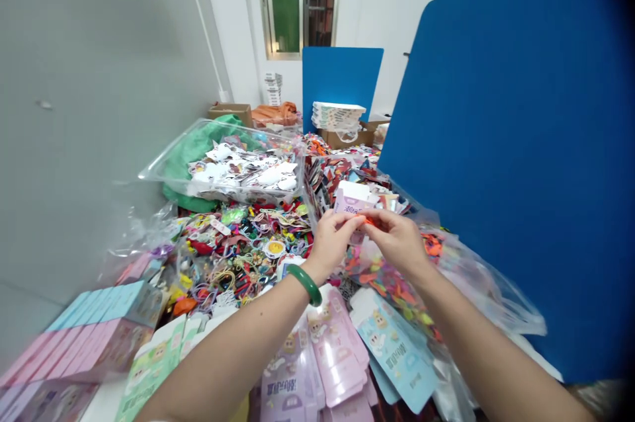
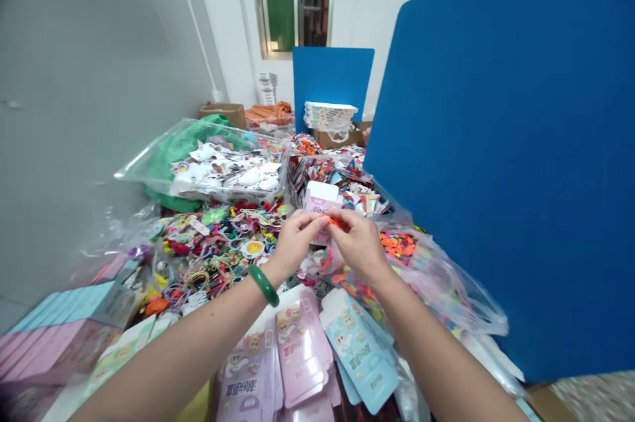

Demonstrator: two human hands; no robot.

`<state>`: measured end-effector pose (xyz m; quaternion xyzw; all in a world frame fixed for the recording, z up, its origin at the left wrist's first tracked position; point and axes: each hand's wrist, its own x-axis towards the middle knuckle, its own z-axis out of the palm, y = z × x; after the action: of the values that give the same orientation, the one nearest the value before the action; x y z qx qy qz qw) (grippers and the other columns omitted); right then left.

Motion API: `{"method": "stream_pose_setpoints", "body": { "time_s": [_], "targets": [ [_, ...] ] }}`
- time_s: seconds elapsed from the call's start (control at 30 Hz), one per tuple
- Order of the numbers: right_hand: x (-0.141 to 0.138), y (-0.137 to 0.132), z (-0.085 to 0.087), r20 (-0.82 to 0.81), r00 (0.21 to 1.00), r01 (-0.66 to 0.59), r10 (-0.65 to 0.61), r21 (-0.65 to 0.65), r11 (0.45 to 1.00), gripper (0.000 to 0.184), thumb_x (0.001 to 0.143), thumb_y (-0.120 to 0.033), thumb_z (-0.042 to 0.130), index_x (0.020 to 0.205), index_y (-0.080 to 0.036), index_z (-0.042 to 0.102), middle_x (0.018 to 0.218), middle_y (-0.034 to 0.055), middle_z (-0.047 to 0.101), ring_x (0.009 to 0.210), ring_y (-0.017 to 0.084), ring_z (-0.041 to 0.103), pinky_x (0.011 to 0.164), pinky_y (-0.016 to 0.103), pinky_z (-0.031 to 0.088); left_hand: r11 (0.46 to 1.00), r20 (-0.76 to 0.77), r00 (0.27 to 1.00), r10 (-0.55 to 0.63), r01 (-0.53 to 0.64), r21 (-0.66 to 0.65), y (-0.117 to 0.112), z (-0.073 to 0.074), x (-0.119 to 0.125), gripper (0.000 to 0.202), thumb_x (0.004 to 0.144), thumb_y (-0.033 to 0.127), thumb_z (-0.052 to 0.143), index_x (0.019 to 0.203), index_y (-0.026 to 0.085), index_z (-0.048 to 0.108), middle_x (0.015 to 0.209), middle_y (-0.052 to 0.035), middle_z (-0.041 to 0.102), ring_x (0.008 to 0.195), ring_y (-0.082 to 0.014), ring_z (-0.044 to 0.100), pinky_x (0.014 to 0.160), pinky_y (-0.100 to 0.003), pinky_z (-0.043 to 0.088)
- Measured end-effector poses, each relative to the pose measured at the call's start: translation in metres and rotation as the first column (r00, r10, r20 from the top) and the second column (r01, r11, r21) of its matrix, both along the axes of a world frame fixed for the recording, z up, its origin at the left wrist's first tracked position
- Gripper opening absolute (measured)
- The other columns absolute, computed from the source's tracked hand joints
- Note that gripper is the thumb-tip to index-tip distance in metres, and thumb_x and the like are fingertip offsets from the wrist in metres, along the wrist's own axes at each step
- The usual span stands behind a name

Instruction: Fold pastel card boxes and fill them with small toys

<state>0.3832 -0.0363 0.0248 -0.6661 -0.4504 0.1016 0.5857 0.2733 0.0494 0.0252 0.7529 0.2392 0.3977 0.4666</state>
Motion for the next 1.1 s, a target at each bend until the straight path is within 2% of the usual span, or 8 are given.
{"method": "stream_pose_setpoints", "body": {
  "time_s": [0.17, 0.33, 0.47, 0.57, 0.73, 0.9, 1.03, 1.1],
  "targets": [
    [-0.031, -0.004, 0.016, -0.186, 0.966, -0.185, 0.178, -0.019, 0.983, 0.031, 0.068, -0.037, 0.069, 0.094, -0.022, 0.073, 0.083, 0.0057, 0.076, 0.07, 0.021, 0.067, 0.061, 0.031, 0.052, 1.0, -0.04, 0.999, 0.007, -0.006, 0.022, 0.002, -0.014, -0.075, 0.037, 0.086, 0.022, 0.061, 0.123, 0.026, 0.066, 0.106, -0.0063, 0.065, 0.1, -0.0202, 0.06, 0.095, -0.036, 0.046],
    [-0.059, -0.022, 0.03, -0.304, 0.917, -0.261, 0.258, 0.033, 0.965, 0.033, 0.062, -0.044, 0.079, 0.089, -0.025, 0.072, 0.073, 0.0055, 0.072, 0.057, 0.018, 0.063, 0.047, 0.026, 0.05, 0.967, 0.065, 0.998, -0.003, 0.019, -0.254, -0.021, -0.026, -0.154, 0.085, 0.085, 0.019, 0.061, 0.153, 0.036, 0.011, 0.118, -0.0052, 0.065, 0.103, -0.0198, 0.063, 0.093, -0.037, 0.05],
    [-0.086, -0.039, 0.019, -0.172, 0.939, -0.305, 0.298, -0.012, 0.952, 0.024, 0.071, -0.05, 0.074, 0.081, -0.028, 0.074, 0.078, 0.0072, 0.072, 0.065, 0.021, 0.066, 0.055, 0.03, 0.056, 0.887, 0.075, 0.997, 0.028, 0.009, -0.461, -0.048, -0.028, -0.201, 0.051, 0.082, 0.019, 0.065, 0.13, 0.029, 0.052, 0.117, -0.0037, 0.067, 0.107, -0.0196, 0.063, 0.094, -0.033, 0.051],
    [-0.103, -0.052, 0.006, -0.081, 0.945, -0.324, 0.317, -0.078, 0.943, 0.021, 0.076, -0.051, 0.07, 0.083, -0.031, 0.075, 0.078, 0.0061, 0.072, 0.067, 0.023, 0.066, 0.057, 0.032, 0.058, 0.846, 0.03, 0.999, 0.044, -0.021, -0.532, -0.064, -0.031, -0.229, 0.038, 0.081, 0.021, 0.068, 0.118, 0.028, 0.061, 0.116, -0.0026, 0.069, 0.107, -0.0195, 0.063, 0.094, -0.032, 0.051],
    [-0.124, -0.055, 0.006, -0.221, 0.899, -0.408, 0.378, -0.109, 0.907, 0.015, 0.077, -0.047, 0.072, 0.083, -0.035, 0.075, 0.078, 0.0021, 0.072, 0.062, 0.02, 0.065, 0.048, 0.027, 0.054, 0.76, -0.01, 1.0, 0.019, -0.021, -0.649, -0.082, -0.043, -0.254, 0.048, 0.079, 0.027, 0.072, 0.125, 0.027, 0.059, 0.124, -0.0053, 0.067, 0.114, -0.023, 0.062, 0.099, -0.038, 0.049],
    [-0.146, -0.035, 0.012, -0.308, 0.728, -0.684, 0.612, -0.273, 0.676, 0.021, 0.078, -0.045, 0.065, 0.073, -0.027, 0.074, 0.058, 0.0017, 0.066, 0.045, 0.014, 0.054, 0.037, 0.023, 0.04, 0.74, -0.061, 0.998, -0.01, -0.033, -0.672, -0.087, -0.048, -0.254, 0.05, 0.081, 0.028, 0.069, 0.129, 0.029, 0.058, 0.125, -0.0046, 0.066, 0.116, -0.0238, 0.061, 0.102, -0.039, 0.048],
    [-0.155, -0.026, 0.001, 0.041, 0.768, -0.565, 0.639, -0.427, 0.706, 0.019, 0.084, -0.027, 0.054, 0.076, -0.023, 0.071, 0.062, 0.0013, 0.066, 0.053, 0.014, 0.056, 0.048, 0.024, 0.04, 0.761, -0.092, 0.992, -0.09, 0.008, -0.649, -0.084, -0.045, -0.253, 0.048, 0.083, 0.027, 0.067, 0.13, 0.031, 0.058, 0.125, -0.0027, 0.066, 0.116, -0.0237, 0.061, 0.1, -0.037, 0.05],
    [-0.156, -0.025, -0.004, 0.232, 0.72, -0.522, 0.654, -0.439, 0.731, 0.02, 0.085, -0.02, 0.052, 0.078, -0.021, 0.07, 0.07, 0.0035, 0.067, 0.062, 0.015, 0.059, 0.056, 0.026, 0.042, 0.747, -0.121, 0.986, -0.116, 0.006, -0.665, -0.083, -0.043, -0.253, 0.05, 0.084, 0.03, 0.065, 0.133, 0.032, 0.056, 0.12, -0.0032, 0.068, 0.106, -0.0236, 0.065, 0.087, -0.035, 0.056]
  ]
}}
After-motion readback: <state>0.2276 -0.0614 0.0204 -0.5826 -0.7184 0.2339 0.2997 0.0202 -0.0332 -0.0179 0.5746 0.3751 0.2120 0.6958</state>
